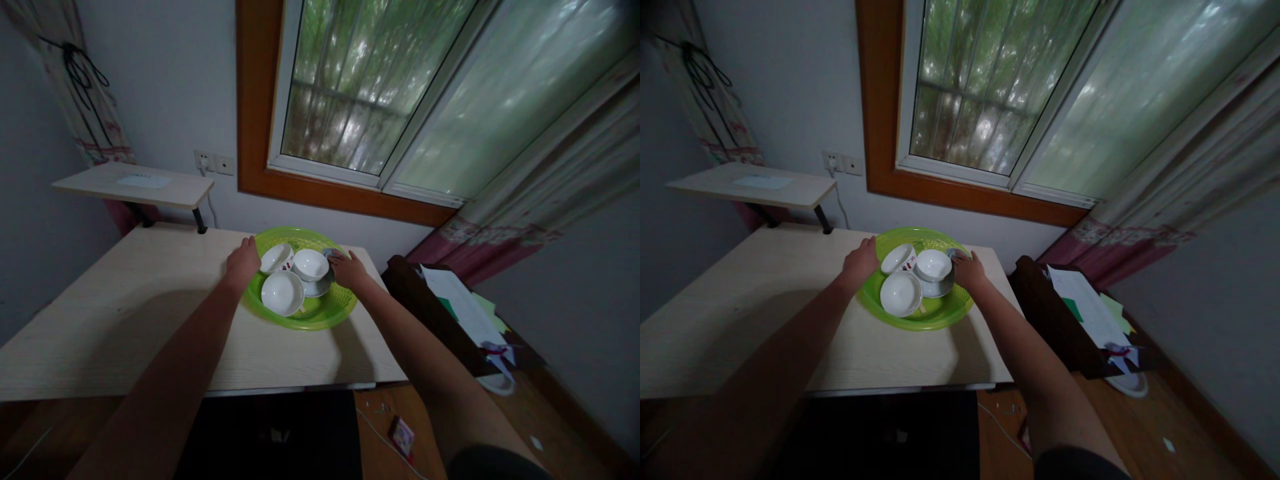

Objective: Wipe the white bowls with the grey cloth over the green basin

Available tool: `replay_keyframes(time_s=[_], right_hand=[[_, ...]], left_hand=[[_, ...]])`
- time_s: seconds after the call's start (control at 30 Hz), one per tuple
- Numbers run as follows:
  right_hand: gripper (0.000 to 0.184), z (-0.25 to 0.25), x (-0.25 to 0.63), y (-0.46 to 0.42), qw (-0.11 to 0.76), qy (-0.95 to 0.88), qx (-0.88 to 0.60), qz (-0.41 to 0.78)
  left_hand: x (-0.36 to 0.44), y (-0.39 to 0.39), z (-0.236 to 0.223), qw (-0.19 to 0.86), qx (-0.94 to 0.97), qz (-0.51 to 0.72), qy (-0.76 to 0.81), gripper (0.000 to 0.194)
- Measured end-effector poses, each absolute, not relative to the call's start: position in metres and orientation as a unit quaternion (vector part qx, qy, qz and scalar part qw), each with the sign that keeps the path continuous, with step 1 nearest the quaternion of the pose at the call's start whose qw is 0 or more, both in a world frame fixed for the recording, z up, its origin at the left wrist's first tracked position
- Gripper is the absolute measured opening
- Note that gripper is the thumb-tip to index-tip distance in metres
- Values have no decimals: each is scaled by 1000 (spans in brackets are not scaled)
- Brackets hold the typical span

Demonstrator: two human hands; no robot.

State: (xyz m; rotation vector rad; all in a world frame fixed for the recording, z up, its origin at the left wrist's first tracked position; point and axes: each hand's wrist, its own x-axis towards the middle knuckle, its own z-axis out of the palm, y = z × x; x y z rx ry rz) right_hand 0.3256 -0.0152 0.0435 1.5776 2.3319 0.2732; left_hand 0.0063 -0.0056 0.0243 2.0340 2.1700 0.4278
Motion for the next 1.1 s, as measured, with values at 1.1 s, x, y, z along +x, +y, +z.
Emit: replay_keyframes(time_s=[1.1], right_hand=[[57,34,320,-4,123,810,556,137]], left_hand=[[4,-1,19,64,684,142,713,69]])
